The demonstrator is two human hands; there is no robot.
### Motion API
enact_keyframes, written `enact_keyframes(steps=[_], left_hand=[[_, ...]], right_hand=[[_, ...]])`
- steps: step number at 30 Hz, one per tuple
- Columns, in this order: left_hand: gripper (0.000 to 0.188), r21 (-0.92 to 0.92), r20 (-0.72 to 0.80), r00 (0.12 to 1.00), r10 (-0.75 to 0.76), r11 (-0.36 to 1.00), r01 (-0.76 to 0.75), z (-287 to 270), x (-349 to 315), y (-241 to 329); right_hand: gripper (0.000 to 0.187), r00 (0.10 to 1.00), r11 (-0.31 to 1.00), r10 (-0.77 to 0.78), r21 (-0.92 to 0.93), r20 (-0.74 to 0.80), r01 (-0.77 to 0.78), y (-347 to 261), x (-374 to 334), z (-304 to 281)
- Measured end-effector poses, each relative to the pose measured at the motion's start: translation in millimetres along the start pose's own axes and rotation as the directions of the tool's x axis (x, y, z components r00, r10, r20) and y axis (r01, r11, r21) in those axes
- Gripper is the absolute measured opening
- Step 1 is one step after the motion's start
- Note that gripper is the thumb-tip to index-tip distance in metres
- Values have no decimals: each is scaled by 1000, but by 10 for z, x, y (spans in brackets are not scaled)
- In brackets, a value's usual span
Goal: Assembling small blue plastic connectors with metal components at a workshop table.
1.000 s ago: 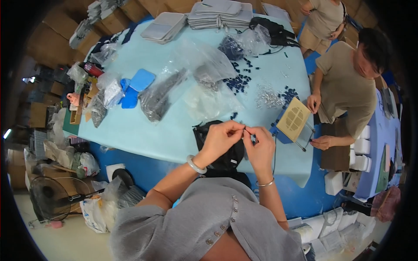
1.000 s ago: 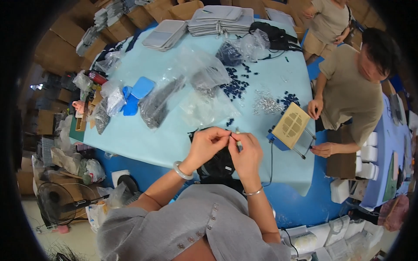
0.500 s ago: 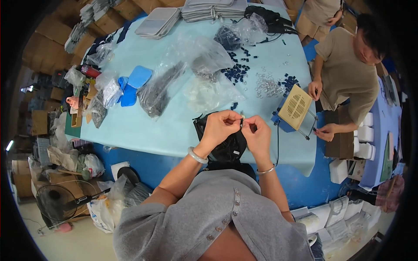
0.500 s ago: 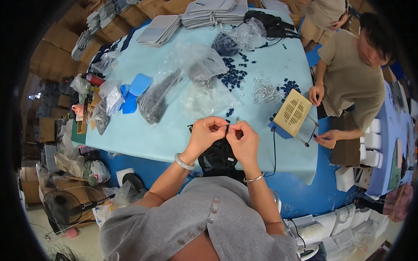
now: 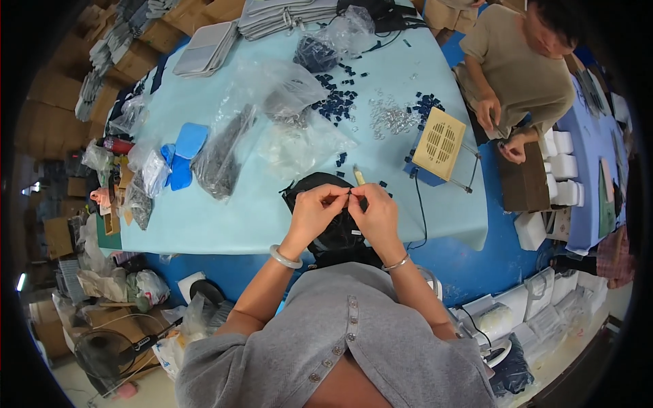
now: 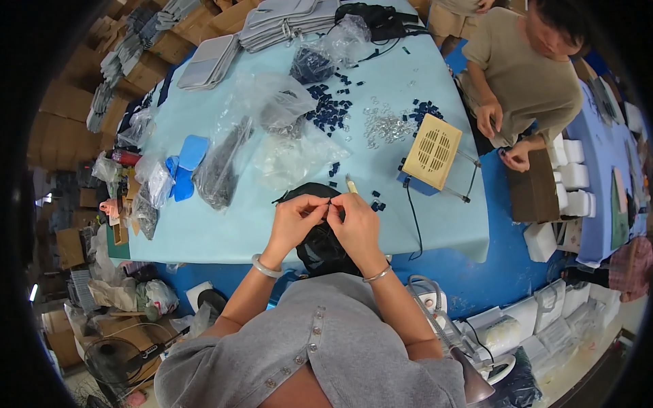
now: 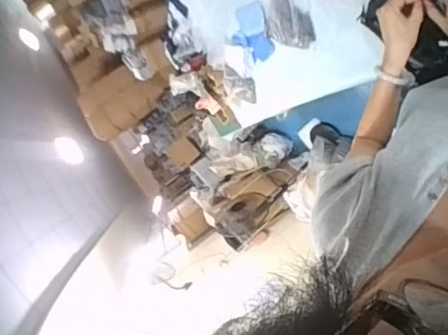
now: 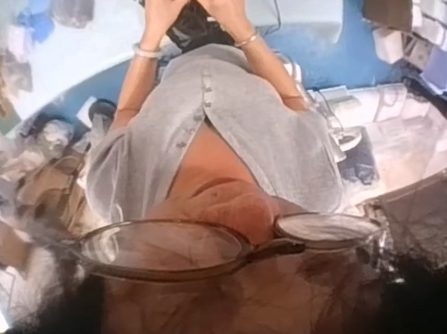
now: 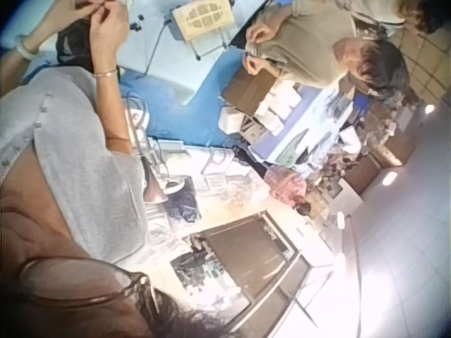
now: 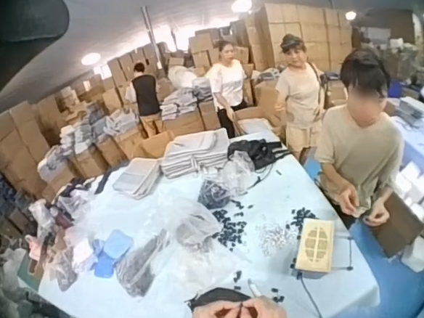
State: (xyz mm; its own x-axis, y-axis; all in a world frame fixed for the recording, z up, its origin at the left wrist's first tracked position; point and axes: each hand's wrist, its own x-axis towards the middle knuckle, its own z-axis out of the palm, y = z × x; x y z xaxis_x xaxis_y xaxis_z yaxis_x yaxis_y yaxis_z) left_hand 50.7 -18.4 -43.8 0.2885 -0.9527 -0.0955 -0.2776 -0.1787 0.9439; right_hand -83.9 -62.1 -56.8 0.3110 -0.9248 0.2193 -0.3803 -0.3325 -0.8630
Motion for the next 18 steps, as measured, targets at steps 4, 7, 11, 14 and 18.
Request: enact_keyframes(steps=[4,7,11,14,18], left_hand=[[19,-125,57,998,-38,991,45,16,-2,42],[18,56,25,997,76,995,-77,30,-12,129],[14,190,19,983,183,965,-183,23,13,168],[12,96,35,992,118,988,-121,3,40,168],[10,-84,110,994,-21,996,30,-31,75,95]], right_hand=[[10,993,984,116,138,-30,-111,11,-6,-28],[11,994,987,106,125,-32,-102,-40,-19,-46],[14,992,995,-92,-54,-82,88,-100,5,-78],[14,989,991,-127,-57,-73,123,-140,13,-103],[11,994,974,109,198,23,-111,-151,-11,-86]])
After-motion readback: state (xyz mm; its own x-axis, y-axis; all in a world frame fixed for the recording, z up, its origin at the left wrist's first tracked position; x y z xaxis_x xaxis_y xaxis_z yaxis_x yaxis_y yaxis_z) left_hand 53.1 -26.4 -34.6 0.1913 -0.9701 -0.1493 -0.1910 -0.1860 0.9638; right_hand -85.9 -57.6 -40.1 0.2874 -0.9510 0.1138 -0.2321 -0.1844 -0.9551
